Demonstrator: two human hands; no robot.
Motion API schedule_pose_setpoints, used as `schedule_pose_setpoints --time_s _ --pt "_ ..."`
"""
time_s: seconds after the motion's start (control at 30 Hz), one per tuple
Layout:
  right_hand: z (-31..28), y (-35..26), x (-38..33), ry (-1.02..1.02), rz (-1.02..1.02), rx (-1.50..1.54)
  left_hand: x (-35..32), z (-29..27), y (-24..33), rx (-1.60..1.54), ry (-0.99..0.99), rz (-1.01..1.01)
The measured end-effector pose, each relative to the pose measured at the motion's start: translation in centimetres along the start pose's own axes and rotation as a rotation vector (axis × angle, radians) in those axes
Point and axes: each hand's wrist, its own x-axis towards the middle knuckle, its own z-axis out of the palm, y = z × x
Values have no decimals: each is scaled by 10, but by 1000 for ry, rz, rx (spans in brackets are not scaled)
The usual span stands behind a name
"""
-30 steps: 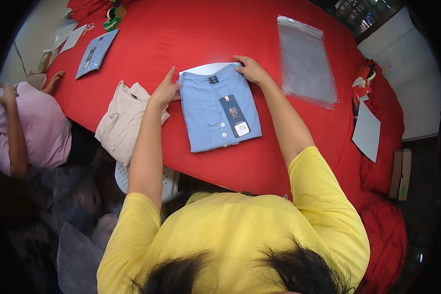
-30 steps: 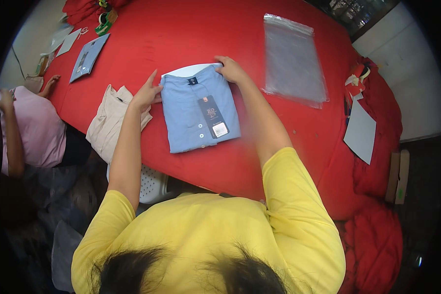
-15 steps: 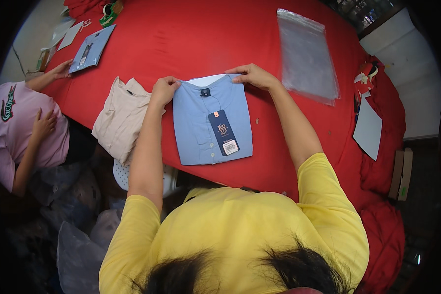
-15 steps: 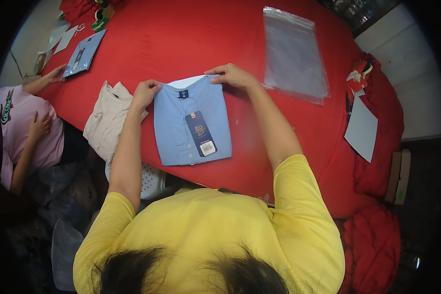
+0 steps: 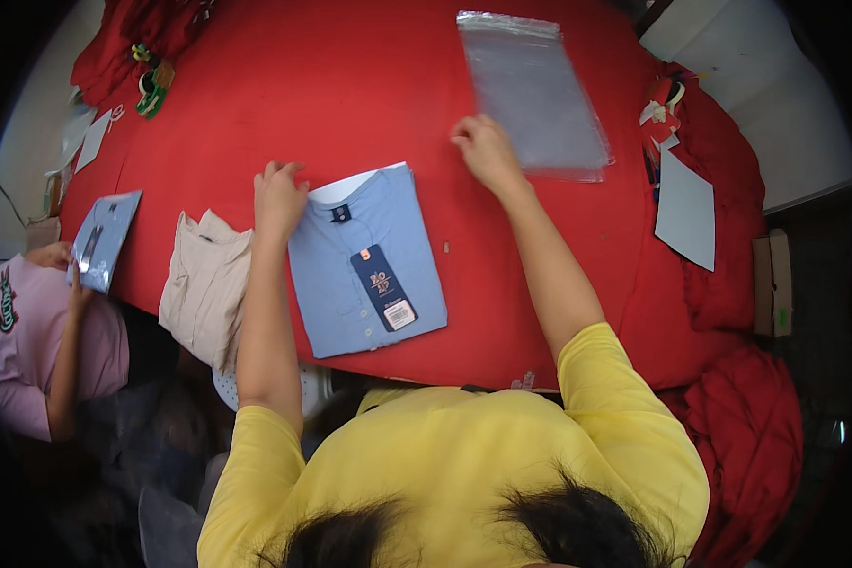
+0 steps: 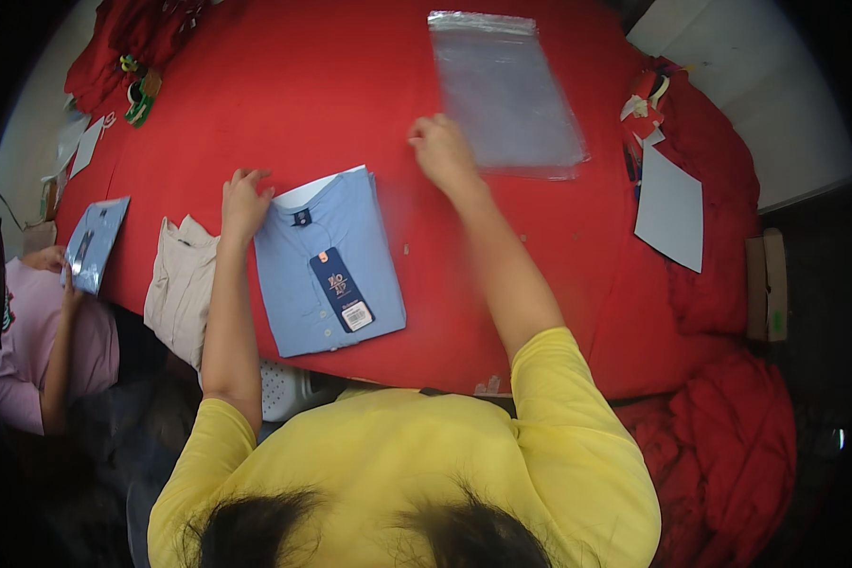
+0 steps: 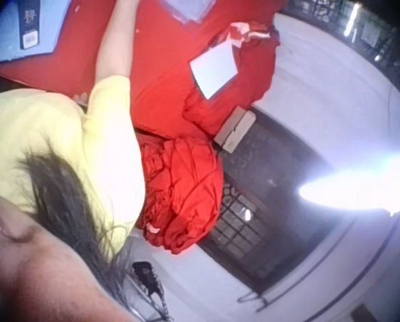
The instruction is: The person places folded shirts into clear plastic bags, smooths out the bags to remove air, and seals them on a red table.
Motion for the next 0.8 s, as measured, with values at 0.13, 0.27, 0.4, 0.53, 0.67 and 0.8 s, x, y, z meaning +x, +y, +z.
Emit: schedule_pose_setpoints --time_s 0.13,0.27,0.4,0.53,0.67,0.8 --pt "-29 86 -4 -119 293 -221 15 31 95 -165 100 390" --pt "-32 115 11 -124 359 354 13 71 184 -282 15 633" --pt "-65 136 39 96 221 493 46 96 225 -399 88 635" --pt "-138 153 100 418 96 81 109 120 265 -396 164 512" --pt "-210 105 160 328 23 91 200 161 269 -267 124 379" --pt "-256 117 210 180 -191 -146 267 200 268 -47 74 472"
